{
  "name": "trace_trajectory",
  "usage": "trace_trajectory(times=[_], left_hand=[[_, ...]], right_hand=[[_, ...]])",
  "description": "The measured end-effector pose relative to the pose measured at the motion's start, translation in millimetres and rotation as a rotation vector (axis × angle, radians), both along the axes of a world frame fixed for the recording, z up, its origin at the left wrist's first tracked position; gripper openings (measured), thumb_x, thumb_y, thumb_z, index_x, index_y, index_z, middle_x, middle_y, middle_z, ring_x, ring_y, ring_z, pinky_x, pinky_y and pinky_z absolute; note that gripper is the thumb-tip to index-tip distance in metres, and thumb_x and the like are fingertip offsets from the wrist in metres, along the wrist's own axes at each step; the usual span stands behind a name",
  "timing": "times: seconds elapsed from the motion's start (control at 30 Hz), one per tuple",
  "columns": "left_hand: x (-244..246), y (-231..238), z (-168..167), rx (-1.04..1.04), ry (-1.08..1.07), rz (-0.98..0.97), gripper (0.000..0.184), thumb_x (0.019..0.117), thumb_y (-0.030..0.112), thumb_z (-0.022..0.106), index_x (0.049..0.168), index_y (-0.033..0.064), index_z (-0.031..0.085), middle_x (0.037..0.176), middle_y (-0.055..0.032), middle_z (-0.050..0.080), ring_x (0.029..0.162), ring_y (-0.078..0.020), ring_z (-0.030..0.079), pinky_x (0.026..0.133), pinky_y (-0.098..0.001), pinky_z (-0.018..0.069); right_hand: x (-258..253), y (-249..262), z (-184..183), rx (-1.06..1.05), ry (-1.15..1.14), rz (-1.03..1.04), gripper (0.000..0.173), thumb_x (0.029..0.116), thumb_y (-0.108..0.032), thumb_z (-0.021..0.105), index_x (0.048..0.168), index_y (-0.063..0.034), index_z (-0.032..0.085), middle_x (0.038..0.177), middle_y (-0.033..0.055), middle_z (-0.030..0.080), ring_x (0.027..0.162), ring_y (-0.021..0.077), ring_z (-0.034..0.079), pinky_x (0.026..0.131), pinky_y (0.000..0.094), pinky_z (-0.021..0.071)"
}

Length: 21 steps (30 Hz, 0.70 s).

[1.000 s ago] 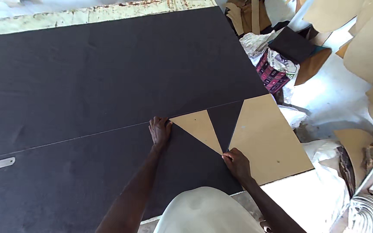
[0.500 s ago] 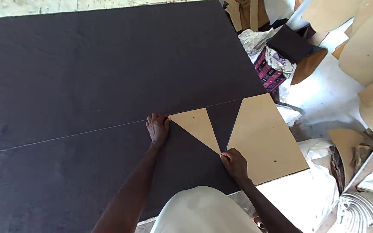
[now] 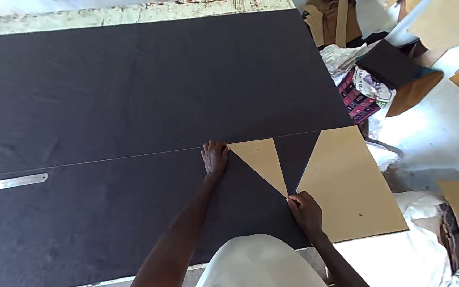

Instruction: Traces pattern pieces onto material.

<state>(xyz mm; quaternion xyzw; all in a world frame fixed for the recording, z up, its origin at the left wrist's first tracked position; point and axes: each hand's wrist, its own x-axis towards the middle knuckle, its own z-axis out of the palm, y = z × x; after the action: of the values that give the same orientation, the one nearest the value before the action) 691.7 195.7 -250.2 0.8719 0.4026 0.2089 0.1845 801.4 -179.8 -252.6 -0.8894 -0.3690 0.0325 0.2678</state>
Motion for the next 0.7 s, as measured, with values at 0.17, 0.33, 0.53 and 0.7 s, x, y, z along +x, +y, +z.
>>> trace_trajectory(times=[0.17, 0.33, 0.53, 0.7], left_hand=[[0.5, -1.4, 1.5, -0.008, 0.003, 0.013, 0.027, 0.0983, 0.038, 0.066, 0.114, 0.018, 0.075, 0.112, -0.0087, 0.067, 0.113, -0.0321, 0.059, 0.091, -0.0542, 0.0474], [-0.4, -3.1, 7.2, -0.018, 0.015, 0.008, 0.028, 0.0984, 0.037, 0.066, 0.115, 0.0175, 0.075, 0.113, -0.0119, 0.066, 0.114, -0.0357, 0.058, 0.091, -0.058, 0.048], [-0.9, -1.3, 3.5, -0.001, 0.023, 0.007, 0.027, 0.0986, 0.04, 0.065, 0.114, 0.0207, 0.076, 0.112, -0.0101, 0.067, 0.112, -0.0348, 0.059, 0.089, -0.0571, 0.0478], [-1.2, -3.0, 6.5, -0.004, 0.021, -0.012, 0.028, 0.0997, 0.039, 0.064, 0.115, 0.0192, 0.076, 0.115, -0.0123, 0.067, 0.114, -0.0375, 0.059, 0.089, -0.06, 0.0476]], right_hand=[[-1.2, -0.7, -0.3, -0.006, -0.005, -0.002, 0.015, 0.0957, -0.03, 0.069, 0.096, -0.018, 0.078, 0.091, 0.0019, 0.069, 0.082, 0.0193, 0.068, 0.067, 0.0432, 0.0582], [-2.2, -2.1, 0.6, 0.01, -0.026, 0.016, 0.017, 0.0962, -0.03, 0.068, 0.097, -0.0178, 0.079, 0.092, 0.0024, 0.069, 0.084, 0.0204, 0.068, 0.069, 0.0441, 0.0583], [-4.3, -2.2, 1.2, 0.001, -0.01, 0.007, 0.016, 0.0965, -0.03, 0.068, 0.098, -0.0182, 0.079, 0.095, 0.0025, 0.07, 0.087, 0.0202, 0.068, 0.07, 0.0438, 0.0589], [-5.1, -1.4, 2.7, 0.023, -0.042, 0.011, 0.015, 0.0955, -0.029, 0.07, 0.097, -0.0176, 0.079, 0.095, 0.0031, 0.07, 0.088, 0.0197, 0.069, 0.072, 0.0422, 0.0595]])
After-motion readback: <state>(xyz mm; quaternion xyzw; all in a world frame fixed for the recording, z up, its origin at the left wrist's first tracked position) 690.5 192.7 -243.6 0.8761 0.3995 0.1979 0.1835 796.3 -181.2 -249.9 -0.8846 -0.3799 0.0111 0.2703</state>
